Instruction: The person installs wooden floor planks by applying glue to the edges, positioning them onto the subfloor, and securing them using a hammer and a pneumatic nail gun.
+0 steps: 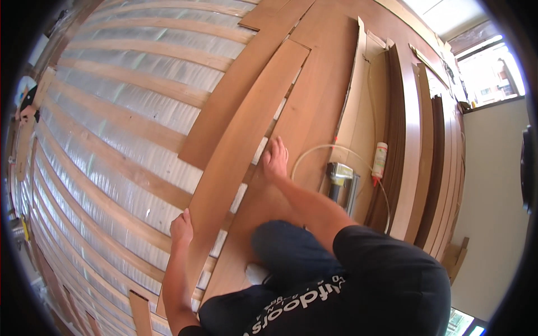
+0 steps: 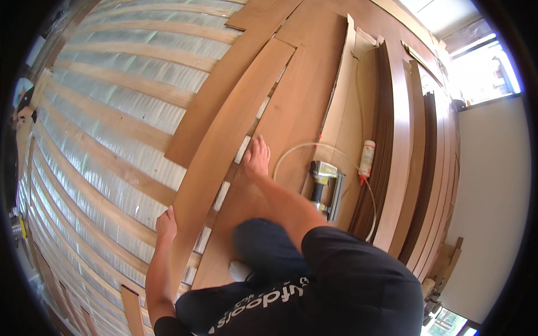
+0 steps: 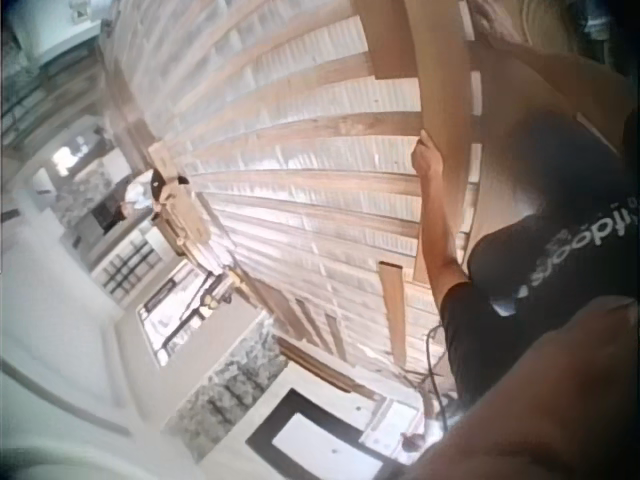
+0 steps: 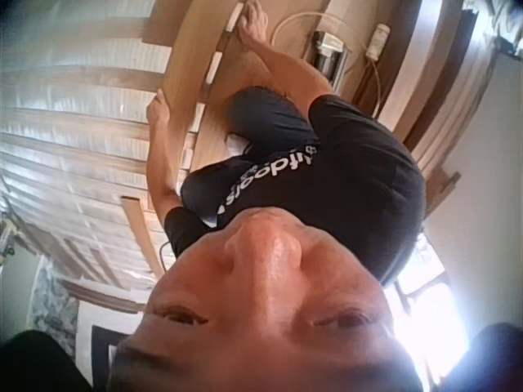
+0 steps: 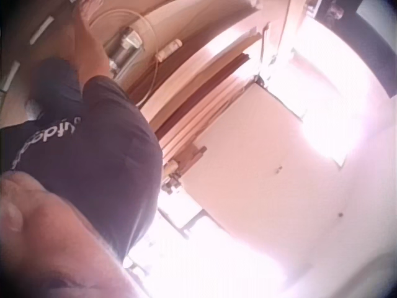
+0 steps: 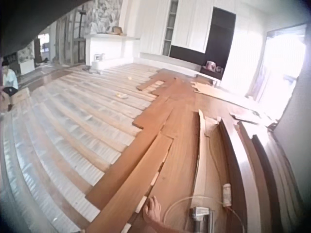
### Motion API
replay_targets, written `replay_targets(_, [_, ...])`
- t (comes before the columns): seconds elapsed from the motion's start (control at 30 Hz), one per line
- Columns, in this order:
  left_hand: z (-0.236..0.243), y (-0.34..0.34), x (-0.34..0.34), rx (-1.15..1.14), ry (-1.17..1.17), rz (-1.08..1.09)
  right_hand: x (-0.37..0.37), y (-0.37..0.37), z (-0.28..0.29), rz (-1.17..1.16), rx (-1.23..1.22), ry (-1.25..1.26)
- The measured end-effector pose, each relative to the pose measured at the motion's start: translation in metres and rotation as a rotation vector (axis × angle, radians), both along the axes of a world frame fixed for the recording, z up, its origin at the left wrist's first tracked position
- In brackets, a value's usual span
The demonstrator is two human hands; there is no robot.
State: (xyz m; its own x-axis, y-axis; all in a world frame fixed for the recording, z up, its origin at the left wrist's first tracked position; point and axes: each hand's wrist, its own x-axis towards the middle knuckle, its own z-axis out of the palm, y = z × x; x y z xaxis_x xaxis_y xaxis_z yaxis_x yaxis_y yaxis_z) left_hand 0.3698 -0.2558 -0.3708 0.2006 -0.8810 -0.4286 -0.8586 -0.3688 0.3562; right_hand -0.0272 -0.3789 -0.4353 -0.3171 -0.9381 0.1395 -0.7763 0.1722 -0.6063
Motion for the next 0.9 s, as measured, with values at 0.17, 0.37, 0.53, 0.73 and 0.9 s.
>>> replay_targets(0.17, [0.012, 0.047, 0.012, -0.001, -0.083, 0.016, -0.023, 0.077, 0.089, 0.216, 0.090, -0.499])
replay_targets(0.37, [0.007, 0.043, 0.011, -0.040, -0.001, 0.024, -0.021, 0.196, 0.195, 0.704, 0.265, -0.086])
replay_targets(0.53, [-0.014, 0.032, 0.004, -0.004, -0.018, 0.004, -0.031, 0.191, 0.205, 0.760, 0.262, 0.333])
replay_targets(0.73, [-0.026, 0.040, 0.001, 0.029, -0.093, -0.028, -0.007, 0.160, 0.203, 0.907, 0.372, 0.381])
replay_targets(0.9, [0.031, 0.060, -0.034, -0.637, -0.291, -0.087, -0.038, 0.152, 0.190, 0.901, 0.339, 0.309])
